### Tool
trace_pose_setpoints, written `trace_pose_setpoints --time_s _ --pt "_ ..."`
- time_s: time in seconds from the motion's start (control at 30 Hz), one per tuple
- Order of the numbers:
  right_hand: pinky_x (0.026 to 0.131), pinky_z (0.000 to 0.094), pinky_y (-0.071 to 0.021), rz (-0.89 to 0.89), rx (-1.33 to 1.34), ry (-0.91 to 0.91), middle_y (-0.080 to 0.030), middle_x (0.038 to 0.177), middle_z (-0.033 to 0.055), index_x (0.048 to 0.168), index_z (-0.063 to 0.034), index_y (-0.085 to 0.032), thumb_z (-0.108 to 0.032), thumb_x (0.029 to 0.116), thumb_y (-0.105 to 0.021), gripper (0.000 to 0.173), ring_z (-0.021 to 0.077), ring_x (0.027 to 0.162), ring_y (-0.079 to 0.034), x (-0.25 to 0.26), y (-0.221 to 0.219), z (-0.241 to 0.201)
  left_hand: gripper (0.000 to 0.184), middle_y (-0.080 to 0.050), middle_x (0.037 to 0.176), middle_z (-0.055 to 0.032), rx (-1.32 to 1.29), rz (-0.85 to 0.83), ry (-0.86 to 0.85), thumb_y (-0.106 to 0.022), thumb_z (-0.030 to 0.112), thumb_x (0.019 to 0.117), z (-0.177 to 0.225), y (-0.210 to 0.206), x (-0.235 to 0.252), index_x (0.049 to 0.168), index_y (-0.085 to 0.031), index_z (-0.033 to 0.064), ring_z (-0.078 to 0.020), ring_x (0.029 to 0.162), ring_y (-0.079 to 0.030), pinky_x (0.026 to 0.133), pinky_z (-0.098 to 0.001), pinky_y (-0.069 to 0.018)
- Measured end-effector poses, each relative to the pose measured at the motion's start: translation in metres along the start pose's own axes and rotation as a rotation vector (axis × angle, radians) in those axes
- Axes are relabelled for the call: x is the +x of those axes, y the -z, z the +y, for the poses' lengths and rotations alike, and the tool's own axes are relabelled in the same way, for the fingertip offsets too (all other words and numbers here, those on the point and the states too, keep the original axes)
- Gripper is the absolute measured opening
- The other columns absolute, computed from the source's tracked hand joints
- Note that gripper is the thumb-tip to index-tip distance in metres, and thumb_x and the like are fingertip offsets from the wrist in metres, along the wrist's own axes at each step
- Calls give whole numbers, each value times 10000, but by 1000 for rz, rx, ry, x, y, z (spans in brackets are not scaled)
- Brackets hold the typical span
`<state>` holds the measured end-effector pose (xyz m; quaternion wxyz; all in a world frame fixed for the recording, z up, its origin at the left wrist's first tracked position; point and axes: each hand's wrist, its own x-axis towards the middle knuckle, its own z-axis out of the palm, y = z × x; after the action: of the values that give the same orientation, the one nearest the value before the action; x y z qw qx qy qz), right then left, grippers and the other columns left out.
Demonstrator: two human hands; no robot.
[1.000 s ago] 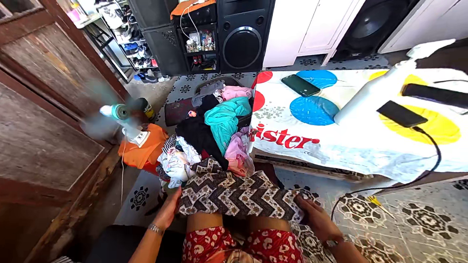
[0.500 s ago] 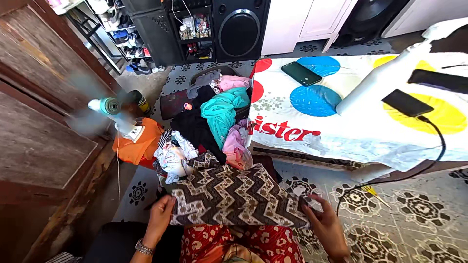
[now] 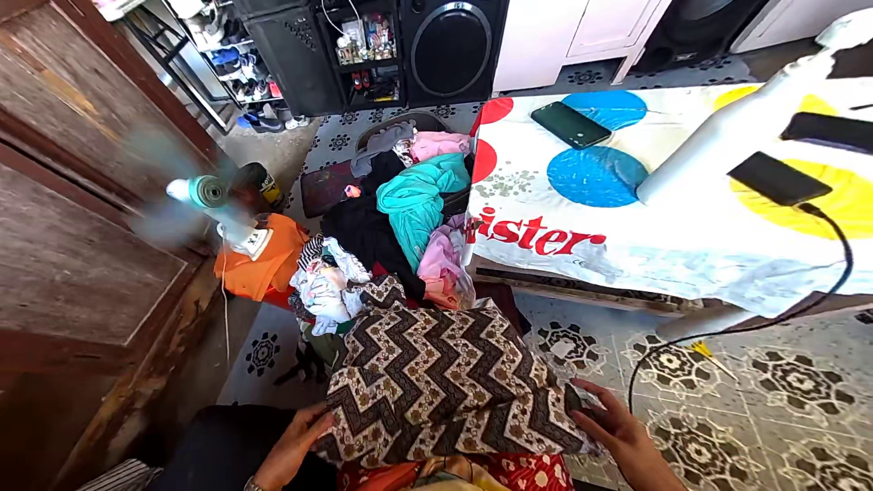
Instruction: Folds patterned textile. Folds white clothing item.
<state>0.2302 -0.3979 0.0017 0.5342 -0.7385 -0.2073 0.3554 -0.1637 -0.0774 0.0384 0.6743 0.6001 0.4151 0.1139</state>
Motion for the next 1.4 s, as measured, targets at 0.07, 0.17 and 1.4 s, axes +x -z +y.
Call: trace_pose_setpoints --time_s 0.07,0.17,1.4 --pt "787 221 -587 -34 92 -18 -716 996 -35 1428 -30 -469 -118 890 -632 569 12 838 -688 9 -1 11 480 -737 992 32 -27 39 55 -593 492 932 0 0 11 1153 -667 72 -50 897 -698 803 -275 -590" --pt "816 248 -600 -32 266 0 -743 1008 -31 1320 -34 -592 -23 854 -611 466 49 881 -707 24 -4 12 252 -742 948 -7 44 70 -57 -608 243 969 21 -13 32 1070 -702 33 -73 881 -707 831 -287 -597" --pt "989 677 -436 473 -652 423 -541 1285 422 1225 144 -600 -142 950 -589 397 601 1195 -534 5 -49 -40 293 -683 1195 -213 682 578 -468 -584 125 964 41 -53 7 1179 -682 -49 -328 1109 -666 939 -455 -558"
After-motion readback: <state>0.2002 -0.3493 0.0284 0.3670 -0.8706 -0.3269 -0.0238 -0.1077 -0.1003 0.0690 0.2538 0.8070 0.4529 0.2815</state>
